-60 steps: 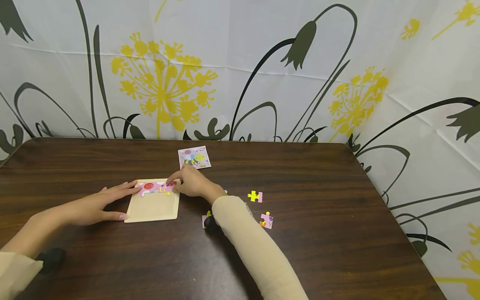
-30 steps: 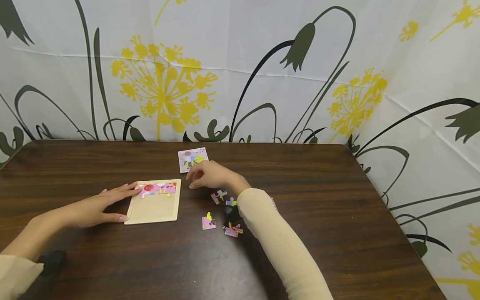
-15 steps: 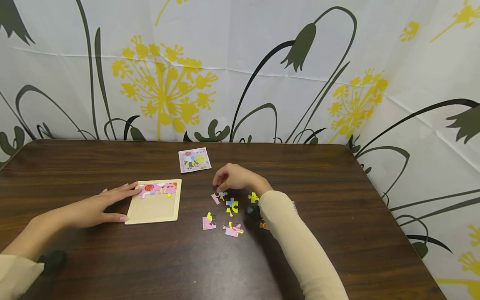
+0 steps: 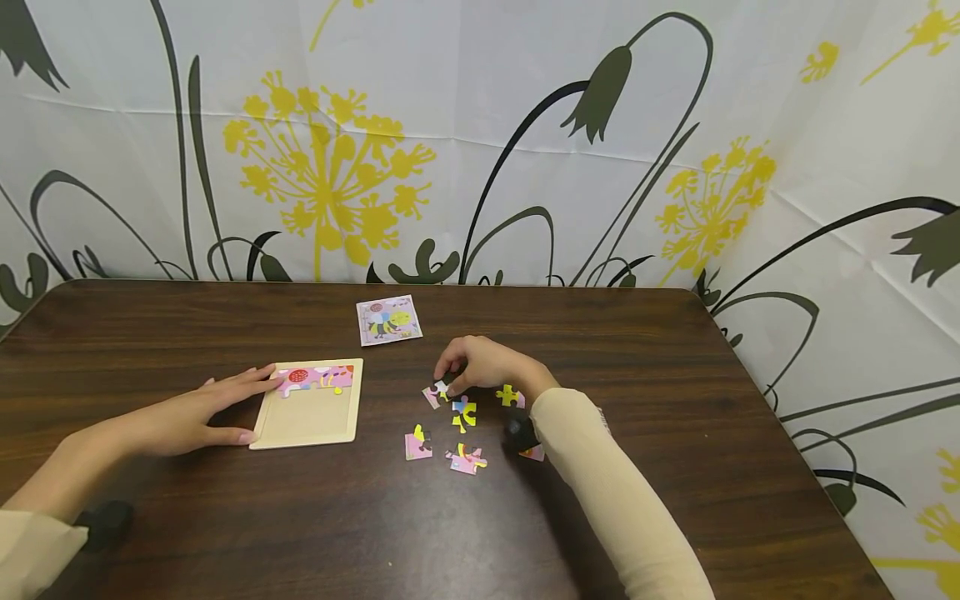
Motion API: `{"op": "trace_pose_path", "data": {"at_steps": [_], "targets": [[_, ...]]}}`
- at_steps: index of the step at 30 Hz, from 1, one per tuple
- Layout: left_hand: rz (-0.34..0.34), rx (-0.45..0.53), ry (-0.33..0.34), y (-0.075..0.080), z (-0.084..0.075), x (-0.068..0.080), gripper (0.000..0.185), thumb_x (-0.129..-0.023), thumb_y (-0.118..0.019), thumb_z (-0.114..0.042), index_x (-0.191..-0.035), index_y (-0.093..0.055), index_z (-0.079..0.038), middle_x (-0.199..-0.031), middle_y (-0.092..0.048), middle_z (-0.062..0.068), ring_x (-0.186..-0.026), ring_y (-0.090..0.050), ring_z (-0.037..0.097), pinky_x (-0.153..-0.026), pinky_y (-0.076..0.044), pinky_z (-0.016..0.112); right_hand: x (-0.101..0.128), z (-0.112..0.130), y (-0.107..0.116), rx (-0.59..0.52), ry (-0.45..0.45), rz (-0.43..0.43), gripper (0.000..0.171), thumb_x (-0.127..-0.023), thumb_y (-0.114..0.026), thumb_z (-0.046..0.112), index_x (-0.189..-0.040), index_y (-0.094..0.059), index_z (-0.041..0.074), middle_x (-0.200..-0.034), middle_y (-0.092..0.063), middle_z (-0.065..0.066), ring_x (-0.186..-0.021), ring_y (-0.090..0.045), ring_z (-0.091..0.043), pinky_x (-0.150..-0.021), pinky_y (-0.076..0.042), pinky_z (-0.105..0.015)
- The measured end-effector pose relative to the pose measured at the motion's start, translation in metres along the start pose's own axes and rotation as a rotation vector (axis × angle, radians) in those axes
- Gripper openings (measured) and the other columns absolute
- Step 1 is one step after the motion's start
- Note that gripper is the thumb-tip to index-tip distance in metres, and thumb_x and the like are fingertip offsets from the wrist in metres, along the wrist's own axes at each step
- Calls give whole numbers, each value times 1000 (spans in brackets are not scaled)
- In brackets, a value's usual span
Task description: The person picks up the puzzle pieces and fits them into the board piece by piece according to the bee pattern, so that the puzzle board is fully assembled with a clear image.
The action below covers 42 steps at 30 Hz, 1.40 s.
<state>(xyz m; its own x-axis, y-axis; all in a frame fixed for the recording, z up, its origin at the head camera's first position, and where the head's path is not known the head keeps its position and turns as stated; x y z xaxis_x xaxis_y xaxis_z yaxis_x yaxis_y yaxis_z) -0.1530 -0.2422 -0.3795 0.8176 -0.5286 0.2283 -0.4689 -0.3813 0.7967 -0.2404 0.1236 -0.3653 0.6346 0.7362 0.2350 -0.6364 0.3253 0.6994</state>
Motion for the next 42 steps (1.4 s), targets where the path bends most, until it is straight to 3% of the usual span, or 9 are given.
{"op": "trace_pose_path", "data": {"at_steps": [11, 42], "targets": [[-3, 0, 2, 0, 0, 1, 81, -78, -66, -44, -142, -31, -8, -147, -18, 23, -133, -11, 45, -95, -5, 70, 3, -1, -6, 96, 6, -18, 24, -76, -74, 9, -99, -68, 11, -103, -51, 2, -96, -47, -17, -81, -44, -26], [0, 0, 1, 1, 0, 1, 81, -78, -65, -44, -142, -31, -7, -147, -18, 23, -133, -11, 45, -96, -5, 70, 2, 0, -14, 202, 66, -110, 22, -77, -74, 17, -97, -66, 10, -97, -52, 1, -89, -48, -16, -79, -44, -26]]}}
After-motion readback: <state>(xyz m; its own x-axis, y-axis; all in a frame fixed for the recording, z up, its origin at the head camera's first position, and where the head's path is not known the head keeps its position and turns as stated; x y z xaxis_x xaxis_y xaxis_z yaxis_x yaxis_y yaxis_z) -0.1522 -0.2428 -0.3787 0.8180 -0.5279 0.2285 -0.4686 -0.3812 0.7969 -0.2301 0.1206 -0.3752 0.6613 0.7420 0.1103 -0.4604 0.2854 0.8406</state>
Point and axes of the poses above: each hand's wrist, its own x-axis away from the middle knuckle, its own y-axis out of the back of the hand, z = x × y, the point moved 1 cm from there along -x, towards the middle knuckle
